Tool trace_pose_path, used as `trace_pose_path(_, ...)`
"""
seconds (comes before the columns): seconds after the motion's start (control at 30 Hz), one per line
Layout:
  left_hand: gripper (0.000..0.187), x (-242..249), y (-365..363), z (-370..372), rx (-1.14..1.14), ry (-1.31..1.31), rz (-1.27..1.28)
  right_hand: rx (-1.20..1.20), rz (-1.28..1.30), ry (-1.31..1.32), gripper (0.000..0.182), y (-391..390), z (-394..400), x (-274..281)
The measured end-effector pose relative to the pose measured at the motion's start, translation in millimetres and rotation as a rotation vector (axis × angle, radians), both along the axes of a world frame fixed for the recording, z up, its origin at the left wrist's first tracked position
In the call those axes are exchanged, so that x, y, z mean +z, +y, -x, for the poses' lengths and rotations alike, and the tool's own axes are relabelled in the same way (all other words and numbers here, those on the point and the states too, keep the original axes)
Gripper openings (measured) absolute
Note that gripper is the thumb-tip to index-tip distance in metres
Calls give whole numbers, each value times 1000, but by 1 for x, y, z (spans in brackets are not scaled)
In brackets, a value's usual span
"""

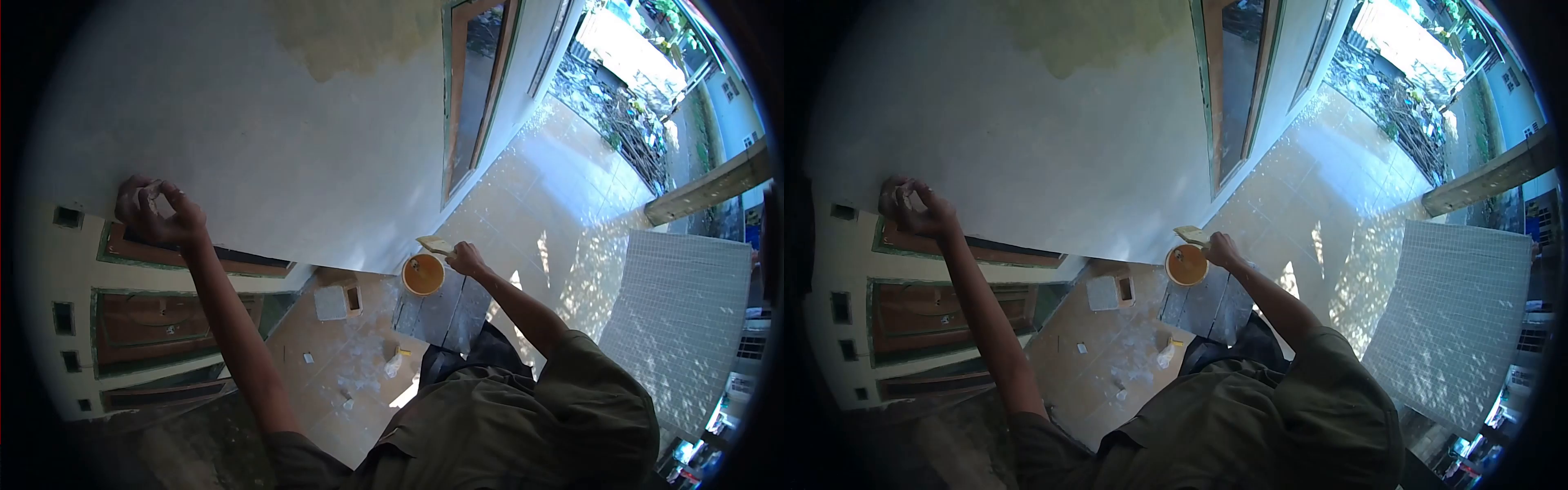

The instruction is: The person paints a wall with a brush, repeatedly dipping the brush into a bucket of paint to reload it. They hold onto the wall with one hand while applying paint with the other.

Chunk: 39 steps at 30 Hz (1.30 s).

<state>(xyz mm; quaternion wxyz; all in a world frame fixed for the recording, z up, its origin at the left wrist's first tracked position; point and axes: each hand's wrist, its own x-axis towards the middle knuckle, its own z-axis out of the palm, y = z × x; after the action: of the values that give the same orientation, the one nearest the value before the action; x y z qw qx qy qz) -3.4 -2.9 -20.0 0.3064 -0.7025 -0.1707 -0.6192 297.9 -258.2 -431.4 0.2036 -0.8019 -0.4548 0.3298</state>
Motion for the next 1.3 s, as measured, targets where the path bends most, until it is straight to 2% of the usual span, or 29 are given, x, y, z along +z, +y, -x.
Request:
trace_pose_path(0.07, 30, -7, -4, -14, 192, 107, -185, -21, -54, -18, 31, -21, 19, -39)
trace_pose_path(0.1, 30, -9, -1, -16, 182, 129, -160, -28, -26, 2, 31, -28, 26, -46)
trace_pose_path(0.17, 28, -9, 9, -12, 108, 77, -221, -205, 235, 439, 37, -35, 38, -56)
trace_pose_path(0.2, 28, -9, 12, -8, 103, 94, -200, -209, 258, 453, 37, -40, 45, -62)
trace_pose_path(0.3, 28, -5, 13, 5, 211, 285, -146, -139, 185, 340, 38, -51, 69, -83)
trace_pose_path(0.37, 28, -2, 18, 13, 303, 373, -172, -233, 241, 165, 39, -50, 85, -97)
trace_pose_path(0.6, 32, 4, 28, 13, 407, 618, -195, -275, 386, 233, 32, -42, 102, -144)
trace_pose_path(0.67, 33, 3, 26, 6, 423, 687, -200, -282, 429, 245, 25, -45, 105, -166)
trace_pose_path(0.8, 39, -1, 21, 4, 588, 702, -218, -323, 369, 243, 23, -39, 101, -163)
trace_pose_path(0.9, 44, -24, 14, -14, 448, 634, -165, -310, 360, 247, 24, -36, 96, -160)
trace_pose_path(0.97, 46, -67, 2, -20, 532, 657, -29, -298, 344, 275, 24, -35, 92, -152)
trace_pose_path(1.03, 47, -115, -11, -23, 590, 666, 70, -261, 361, 279, 25, -41, 92, -168)
trace_pose_path(1.17, 40, -218, -33, -24, 373, 650, 491, -179, 382, 296, 28, -32, 76, -176)
trace_pose_path(1.23, 35, -280, -55, -30, 70, 592, 716, -160, 385, 293, 29, -34, 74, -182)
trace_pose_path(1.3, 33, -348, -85, -45, -66, 607, 1078, -142, 375, 280, 29, -28, 69, -187)
